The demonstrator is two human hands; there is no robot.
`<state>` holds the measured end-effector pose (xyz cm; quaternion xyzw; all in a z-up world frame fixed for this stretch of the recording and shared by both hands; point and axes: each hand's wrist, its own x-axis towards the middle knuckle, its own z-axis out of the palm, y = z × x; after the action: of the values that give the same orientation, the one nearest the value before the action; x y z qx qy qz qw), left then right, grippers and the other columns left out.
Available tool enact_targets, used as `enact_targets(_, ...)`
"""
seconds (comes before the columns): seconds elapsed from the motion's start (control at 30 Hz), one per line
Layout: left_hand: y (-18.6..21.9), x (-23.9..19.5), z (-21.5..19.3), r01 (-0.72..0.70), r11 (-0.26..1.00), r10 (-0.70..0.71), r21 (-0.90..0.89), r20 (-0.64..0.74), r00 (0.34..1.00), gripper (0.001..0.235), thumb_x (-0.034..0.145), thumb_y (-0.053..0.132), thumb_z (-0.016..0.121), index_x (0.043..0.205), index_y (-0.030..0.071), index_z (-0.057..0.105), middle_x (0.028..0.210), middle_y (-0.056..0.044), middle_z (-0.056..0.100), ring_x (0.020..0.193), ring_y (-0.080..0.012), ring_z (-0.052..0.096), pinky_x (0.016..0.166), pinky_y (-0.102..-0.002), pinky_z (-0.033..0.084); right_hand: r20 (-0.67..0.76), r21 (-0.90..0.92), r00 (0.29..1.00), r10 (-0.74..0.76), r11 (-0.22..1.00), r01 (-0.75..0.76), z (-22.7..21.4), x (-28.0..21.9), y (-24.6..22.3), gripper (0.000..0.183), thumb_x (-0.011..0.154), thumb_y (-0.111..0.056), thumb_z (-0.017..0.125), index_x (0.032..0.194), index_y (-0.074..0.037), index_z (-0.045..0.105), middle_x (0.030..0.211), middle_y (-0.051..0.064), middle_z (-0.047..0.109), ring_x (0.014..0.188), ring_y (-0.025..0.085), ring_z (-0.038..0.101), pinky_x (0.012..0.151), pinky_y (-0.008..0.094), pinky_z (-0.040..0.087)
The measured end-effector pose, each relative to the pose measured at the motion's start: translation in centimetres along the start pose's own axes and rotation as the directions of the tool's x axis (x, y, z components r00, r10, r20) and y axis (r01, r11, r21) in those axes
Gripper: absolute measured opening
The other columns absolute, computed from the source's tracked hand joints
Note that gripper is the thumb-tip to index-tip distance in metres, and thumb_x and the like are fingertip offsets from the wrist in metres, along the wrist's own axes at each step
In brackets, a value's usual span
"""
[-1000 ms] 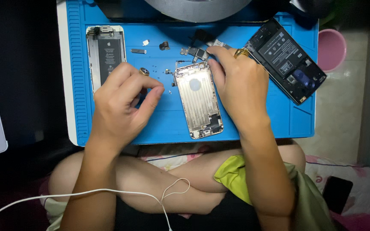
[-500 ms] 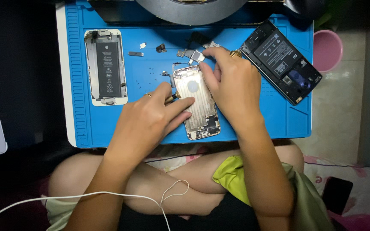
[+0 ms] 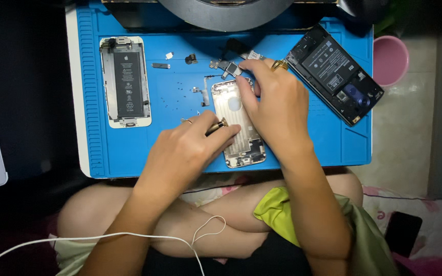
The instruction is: The person uses a precision screwdriver to remove screws from a smartphone chassis and then places a small black component into the chassis. The person continues to secure the component by tightening screws.
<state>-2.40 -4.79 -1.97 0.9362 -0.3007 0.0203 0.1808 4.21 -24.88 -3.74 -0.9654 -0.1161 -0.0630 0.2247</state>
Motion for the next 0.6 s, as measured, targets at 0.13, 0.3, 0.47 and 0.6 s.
enact_targets(0.13,0.1,0.1,0.0,-0.018,1.0,0.017,-0.009,-0.032,0.999,0.022,0.1,0.017,0.074,0.121,0.022,0.07,0.093,-0.009,0.053,0.067,-0.0347,0.06,0.04,-0.049,0.044,-0.001,0.036,1.0,-0.017,0.999,0.017,-0.1,0.5,-0.2,0.019,0.104,-0.023,0.071,0.118,-0.012,0.077,0.078,0.002,0.066,0.077,0.03,0.066,0.059,0.05,0.048)
enact_targets(0.3,0.4,0.3,0.2,0.051,0.997,-0.052,-0.058,-0.016,0.998,0.016,0.105,0.031,0.07,0.116,0.021,0.07,0.098,-0.01,0.053,0.073,-0.0352,0.065,0.041,-0.052,0.047,0.042,-0.216,0.997,0.066,0.975,-0.056,0.2,2.0,-1.2,0.033,0.096,-0.041,0.085,0.109,-0.011,0.08,0.092,0.017,0.073,0.078,0.045,0.07,0.055,0.058,0.051)
enact_targets(0.47,0.4,0.1,0.1,0.054,0.997,-0.056,-0.055,-0.034,0.998,0.012,0.104,0.025,0.07,0.114,0.019,0.068,0.097,-0.009,0.052,0.068,-0.0348,0.062,0.037,-0.051,0.043,0.081,-0.341,0.992,0.097,0.938,-0.064,0.7,2.5,-1.6,0.042,0.095,-0.055,0.089,0.098,-0.014,0.079,0.08,0.014,0.072,0.066,0.042,0.07,0.047,0.052,0.048)
enact_targets(0.6,0.4,0.2,0.0,0.059,0.994,-0.061,-0.092,-0.015,0.998,0.011,0.105,0.024,0.069,0.113,0.017,0.067,0.097,-0.01,0.051,0.069,-0.0365,0.061,0.036,-0.052,0.042,0.102,-0.357,0.989,0.111,0.932,-0.068,0.8,2.7,-1.6,0.046,0.096,-0.054,0.089,0.092,-0.011,0.074,0.078,0.017,0.069,0.064,0.045,0.068,0.047,0.053,0.047)
